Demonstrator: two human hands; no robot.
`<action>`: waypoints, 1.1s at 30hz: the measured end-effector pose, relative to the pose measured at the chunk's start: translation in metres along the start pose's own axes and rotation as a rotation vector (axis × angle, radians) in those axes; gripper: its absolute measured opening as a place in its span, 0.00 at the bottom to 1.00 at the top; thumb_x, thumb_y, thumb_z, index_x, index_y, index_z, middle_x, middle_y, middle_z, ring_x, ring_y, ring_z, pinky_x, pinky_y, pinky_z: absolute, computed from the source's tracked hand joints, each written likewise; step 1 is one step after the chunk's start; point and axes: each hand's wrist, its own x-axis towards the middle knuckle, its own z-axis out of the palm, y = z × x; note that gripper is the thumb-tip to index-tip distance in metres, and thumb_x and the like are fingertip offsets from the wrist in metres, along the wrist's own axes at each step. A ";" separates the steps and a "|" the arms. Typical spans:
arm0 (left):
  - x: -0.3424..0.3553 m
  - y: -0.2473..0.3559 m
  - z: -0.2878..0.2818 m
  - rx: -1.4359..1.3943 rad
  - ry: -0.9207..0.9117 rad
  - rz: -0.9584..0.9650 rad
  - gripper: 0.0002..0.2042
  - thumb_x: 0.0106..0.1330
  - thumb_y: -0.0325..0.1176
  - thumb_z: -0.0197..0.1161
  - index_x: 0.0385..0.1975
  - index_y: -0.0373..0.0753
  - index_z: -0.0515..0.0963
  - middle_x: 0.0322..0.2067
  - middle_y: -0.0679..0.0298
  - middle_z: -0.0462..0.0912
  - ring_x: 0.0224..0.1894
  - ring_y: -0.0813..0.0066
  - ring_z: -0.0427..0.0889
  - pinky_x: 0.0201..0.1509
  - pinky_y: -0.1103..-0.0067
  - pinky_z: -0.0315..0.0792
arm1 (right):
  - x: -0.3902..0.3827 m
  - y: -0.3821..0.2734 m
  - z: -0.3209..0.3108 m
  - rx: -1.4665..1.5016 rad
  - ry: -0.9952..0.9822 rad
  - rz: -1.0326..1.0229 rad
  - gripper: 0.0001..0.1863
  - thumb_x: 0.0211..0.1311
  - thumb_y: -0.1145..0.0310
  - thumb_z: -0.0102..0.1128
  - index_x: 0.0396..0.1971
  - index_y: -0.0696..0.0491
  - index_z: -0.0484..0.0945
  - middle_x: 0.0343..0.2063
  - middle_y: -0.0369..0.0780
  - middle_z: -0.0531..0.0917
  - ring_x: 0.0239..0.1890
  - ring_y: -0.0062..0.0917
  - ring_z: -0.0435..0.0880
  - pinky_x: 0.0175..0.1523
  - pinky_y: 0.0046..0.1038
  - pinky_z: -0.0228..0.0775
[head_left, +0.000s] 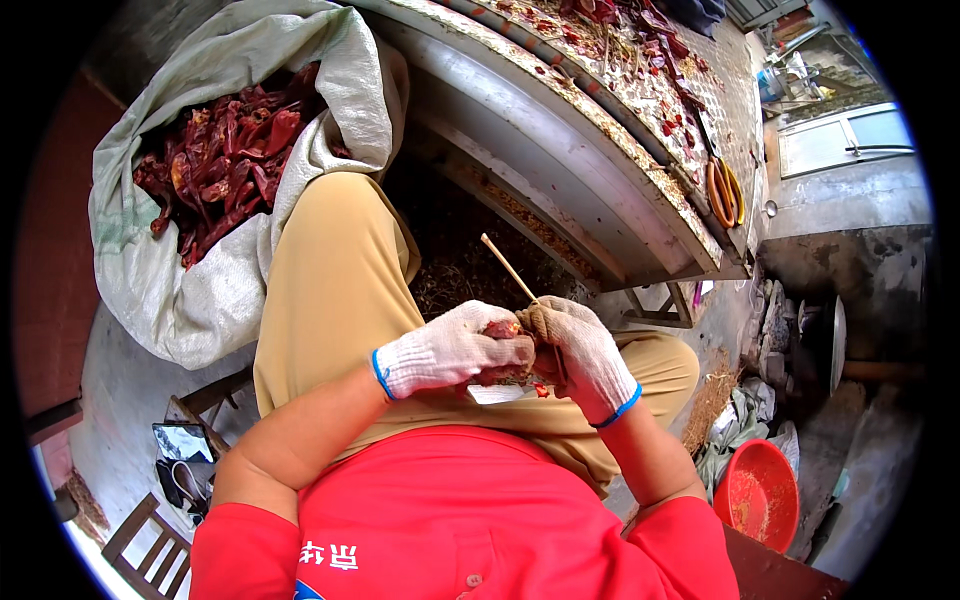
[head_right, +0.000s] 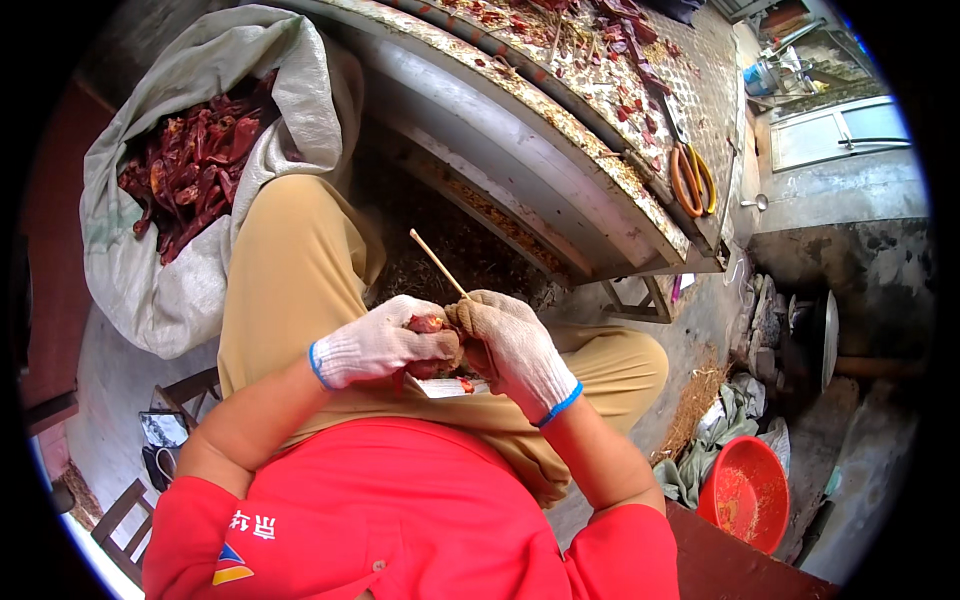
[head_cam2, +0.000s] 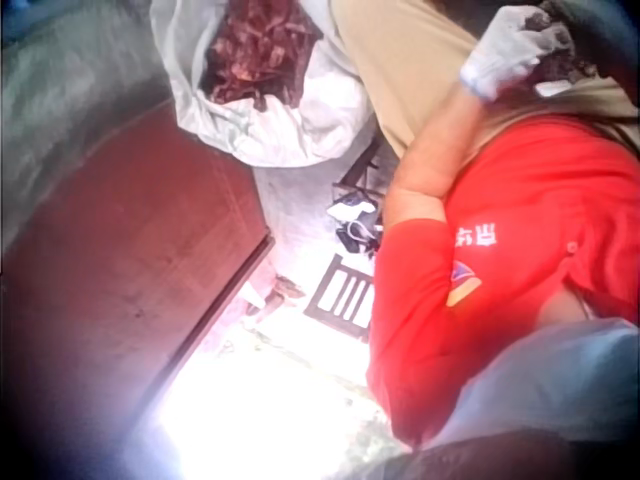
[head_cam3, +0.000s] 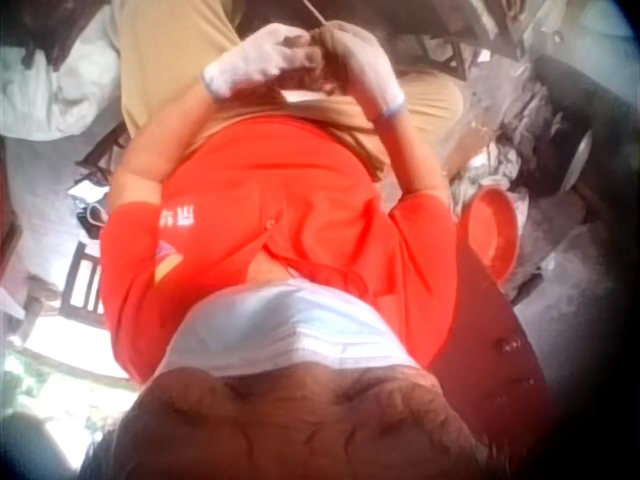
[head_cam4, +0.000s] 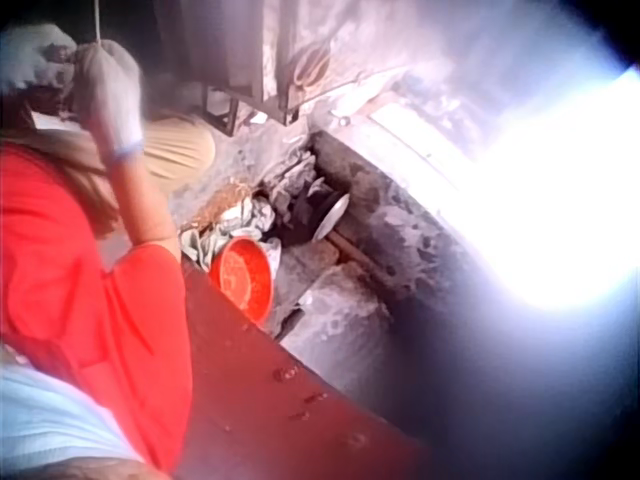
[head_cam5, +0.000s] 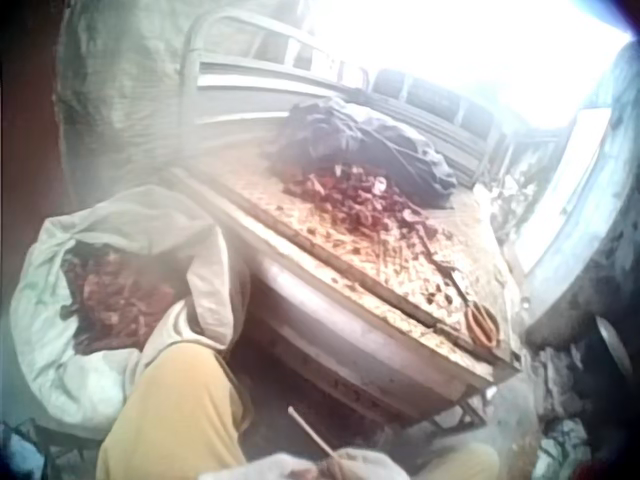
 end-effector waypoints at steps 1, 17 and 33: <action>0.000 0.002 -0.001 0.218 0.014 0.050 0.11 0.67 0.35 0.68 0.34 0.32 0.77 0.26 0.64 0.78 0.29 0.78 0.75 0.35 0.78 0.72 | 0.005 0.004 -0.002 0.014 0.000 0.026 0.12 0.69 0.62 0.55 0.32 0.55 0.78 0.15 0.33 0.73 0.10 0.15 0.64 0.13 0.19 0.54; 0.008 0.016 -0.013 0.986 0.299 0.534 0.15 0.51 0.23 0.67 0.41 0.35 0.79 0.34 0.49 0.83 0.39 0.47 0.81 0.43 0.65 0.76 | 0.016 0.003 -0.039 -1.094 0.236 -0.455 0.16 0.65 0.59 0.61 0.46 0.54 0.84 0.34 0.46 0.86 0.40 0.39 0.86 0.47 0.34 0.76; 0.021 0.018 -0.014 0.100 0.237 0.219 0.10 0.71 0.31 0.59 0.48 0.35 0.74 0.37 0.64 0.79 0.31 0.81 0.79 0.22 0.82 0.76 | 0.015 -0.167 -0.211 -1.461 0.949 -0.474 0.24 0.57 0.55 0.67 0.51 0.52 0.81 0.45 0.51 0.85 0.49 0.47 0.83 0.54 0.42 0.75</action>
